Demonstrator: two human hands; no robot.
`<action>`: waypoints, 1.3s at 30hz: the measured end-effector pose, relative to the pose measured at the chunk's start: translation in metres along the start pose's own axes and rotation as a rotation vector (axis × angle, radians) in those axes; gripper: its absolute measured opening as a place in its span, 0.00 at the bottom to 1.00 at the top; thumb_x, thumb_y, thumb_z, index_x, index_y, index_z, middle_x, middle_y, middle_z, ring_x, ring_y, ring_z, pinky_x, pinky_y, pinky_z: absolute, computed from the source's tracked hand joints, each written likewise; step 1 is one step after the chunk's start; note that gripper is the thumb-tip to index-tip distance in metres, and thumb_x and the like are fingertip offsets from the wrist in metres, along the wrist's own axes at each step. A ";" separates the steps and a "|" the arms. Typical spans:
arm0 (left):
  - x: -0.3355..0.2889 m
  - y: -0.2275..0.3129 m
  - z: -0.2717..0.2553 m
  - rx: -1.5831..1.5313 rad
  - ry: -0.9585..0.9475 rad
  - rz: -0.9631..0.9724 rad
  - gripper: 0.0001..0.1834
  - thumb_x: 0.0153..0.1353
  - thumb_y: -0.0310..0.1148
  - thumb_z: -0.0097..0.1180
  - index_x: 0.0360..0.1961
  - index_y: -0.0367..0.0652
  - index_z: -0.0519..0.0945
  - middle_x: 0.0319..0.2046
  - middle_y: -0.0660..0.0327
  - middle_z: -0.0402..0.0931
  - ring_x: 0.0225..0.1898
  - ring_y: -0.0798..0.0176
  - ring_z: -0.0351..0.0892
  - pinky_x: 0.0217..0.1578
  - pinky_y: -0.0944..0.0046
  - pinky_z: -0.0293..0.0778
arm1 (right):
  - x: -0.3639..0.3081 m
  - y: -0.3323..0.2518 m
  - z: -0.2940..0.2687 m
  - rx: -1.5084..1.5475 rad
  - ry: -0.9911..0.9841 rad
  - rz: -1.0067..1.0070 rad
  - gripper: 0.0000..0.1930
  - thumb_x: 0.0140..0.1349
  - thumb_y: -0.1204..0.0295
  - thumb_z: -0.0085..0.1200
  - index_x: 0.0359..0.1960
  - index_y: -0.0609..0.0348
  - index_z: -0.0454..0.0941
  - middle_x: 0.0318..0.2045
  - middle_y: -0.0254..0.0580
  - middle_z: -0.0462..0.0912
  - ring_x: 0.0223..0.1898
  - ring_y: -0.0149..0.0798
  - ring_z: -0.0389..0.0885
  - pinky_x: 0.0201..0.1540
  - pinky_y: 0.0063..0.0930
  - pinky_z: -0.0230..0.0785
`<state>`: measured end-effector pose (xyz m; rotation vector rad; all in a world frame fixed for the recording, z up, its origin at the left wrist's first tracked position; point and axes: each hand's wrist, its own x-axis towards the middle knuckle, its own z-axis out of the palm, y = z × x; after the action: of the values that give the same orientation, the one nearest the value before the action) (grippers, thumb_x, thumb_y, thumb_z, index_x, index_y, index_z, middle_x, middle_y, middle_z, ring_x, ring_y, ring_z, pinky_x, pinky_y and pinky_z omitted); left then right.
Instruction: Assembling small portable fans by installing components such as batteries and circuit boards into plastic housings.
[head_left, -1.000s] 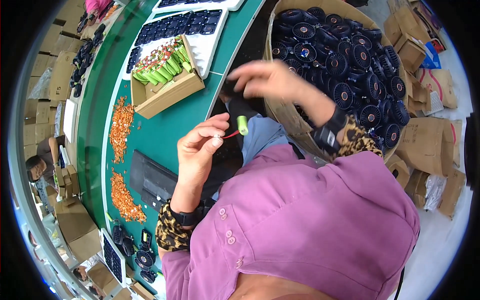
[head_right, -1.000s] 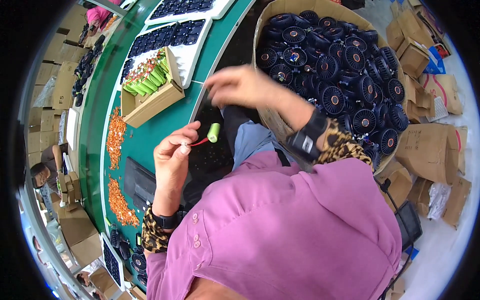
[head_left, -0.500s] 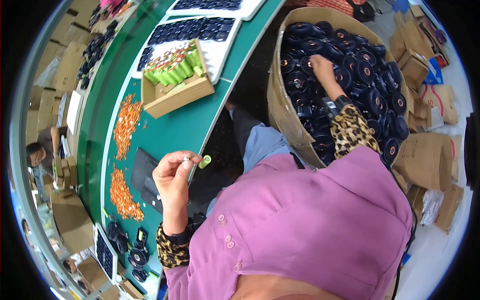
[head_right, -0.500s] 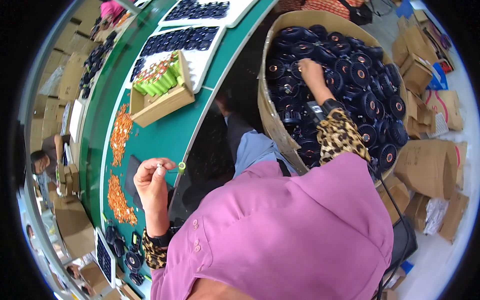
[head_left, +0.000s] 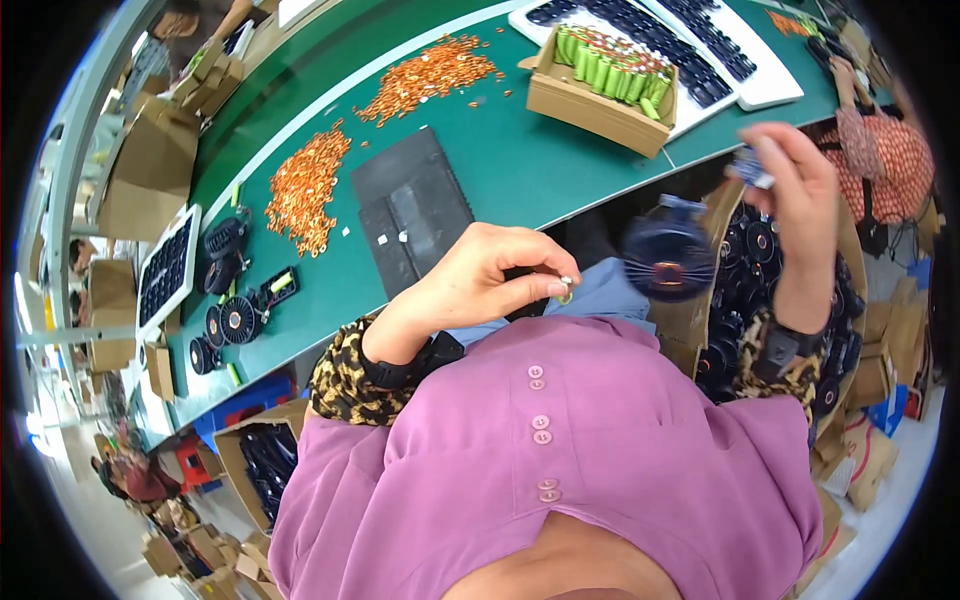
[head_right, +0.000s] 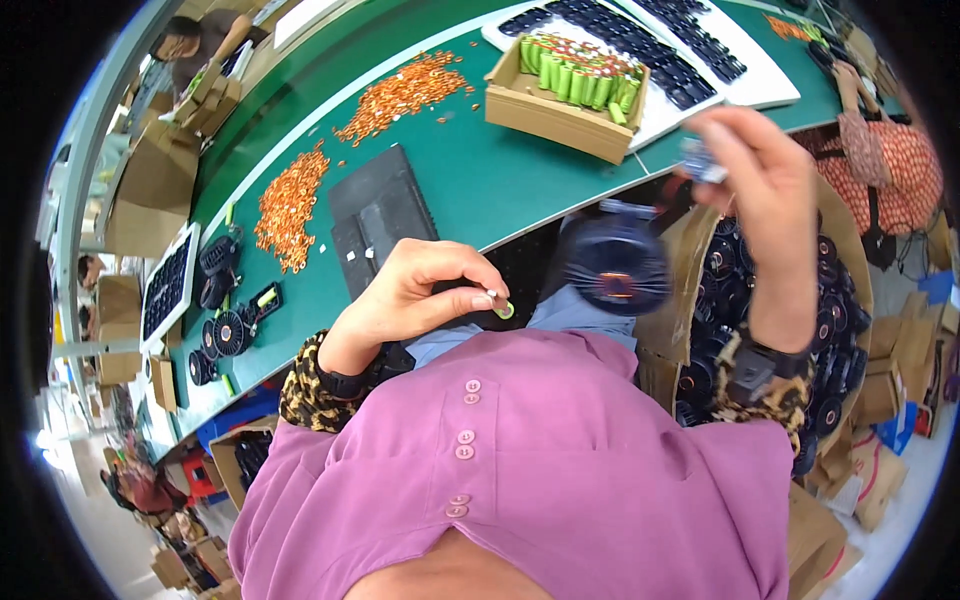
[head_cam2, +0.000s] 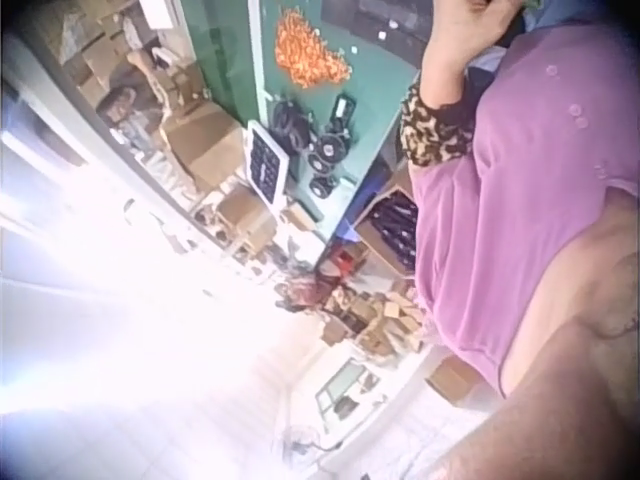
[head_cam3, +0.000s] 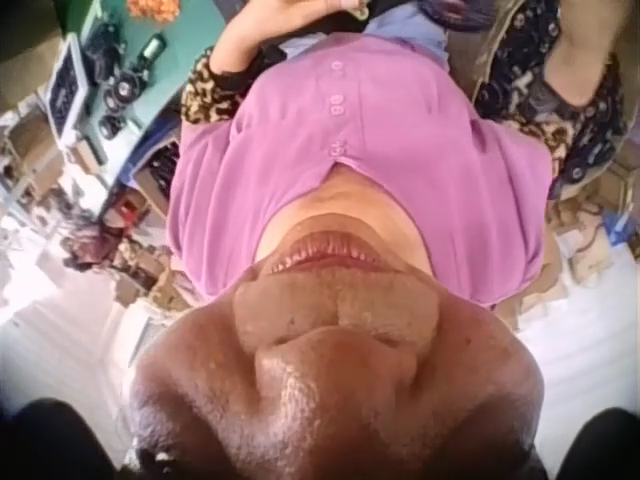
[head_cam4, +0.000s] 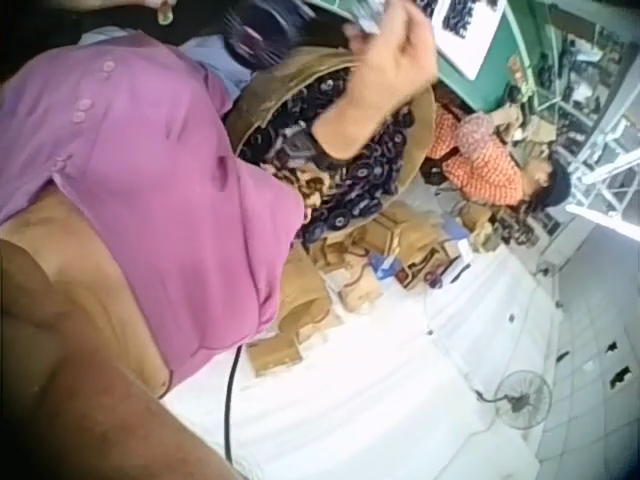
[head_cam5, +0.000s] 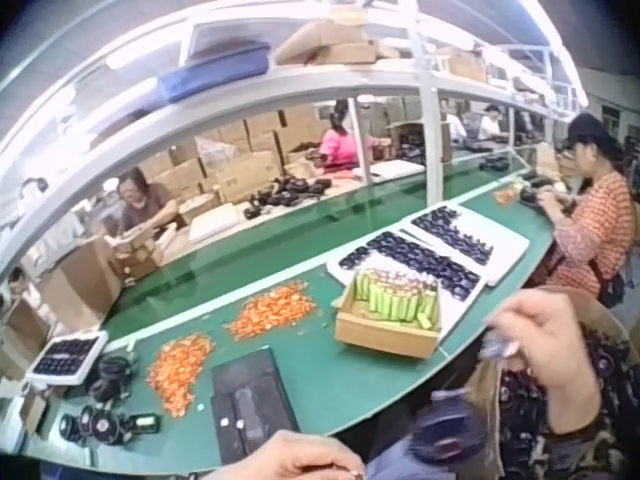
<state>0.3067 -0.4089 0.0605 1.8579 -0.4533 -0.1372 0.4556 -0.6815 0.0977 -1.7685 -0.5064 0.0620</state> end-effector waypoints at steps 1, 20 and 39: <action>-0.003 -0.002 -0.001 0.004 -0.022 -0.008 0.03 0.55 0.22 0.56 0.32 0.37 0.79 0.29 0.60 0.80 0.33 0.64 0.80 0.34 0.69 0.73 | 0.004 -0.007 0.027 -0.028 -0.001 0.000 0.08 0.63 0.72 0.48 0.40 0.60 0.78 0.25 0.33 0.80 0.19 0.18 0.72 0.19 0.09 0.60; -0.069 -0.026 -0.034 0.302 0.655 -0.275 0.06 0.49 0.22 0.61 0.31 0.38 0.81 0.26 0.62 0.77 0.26 0.70 0.75 0.28 0.71 0.71 | 0.007 0.056 0.240 0.472 -0.661 -0.126 0.16 0.64 0.75 0.45 0.53 0.61 0.71 0.46 0.36 0.77 0.43 0.26 0.76 0.45 0.22 0.69; -0.045 -0.053 -0.071 0.485 0.460 -0.209 0.34 0.44 0.21 0.57 0.57 0.47 0.66 0.44 0.58 0.76 0.48 0.58 0.75 0.42 0.62 0.73 | 0.031 0.077 0.243 0.853 -0.808 0.110 0.07 0.66 0.70 0.45 0.38 0.61 0.71 0.41 0.43 0.79 0.32 0.29 0.77 0.39 0.23 0.71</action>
<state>0.3008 -0.3152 0.0287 2.3257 0.0385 0.2817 0.4322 -0.4611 -0.0323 -0.8663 -0.7987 0.9550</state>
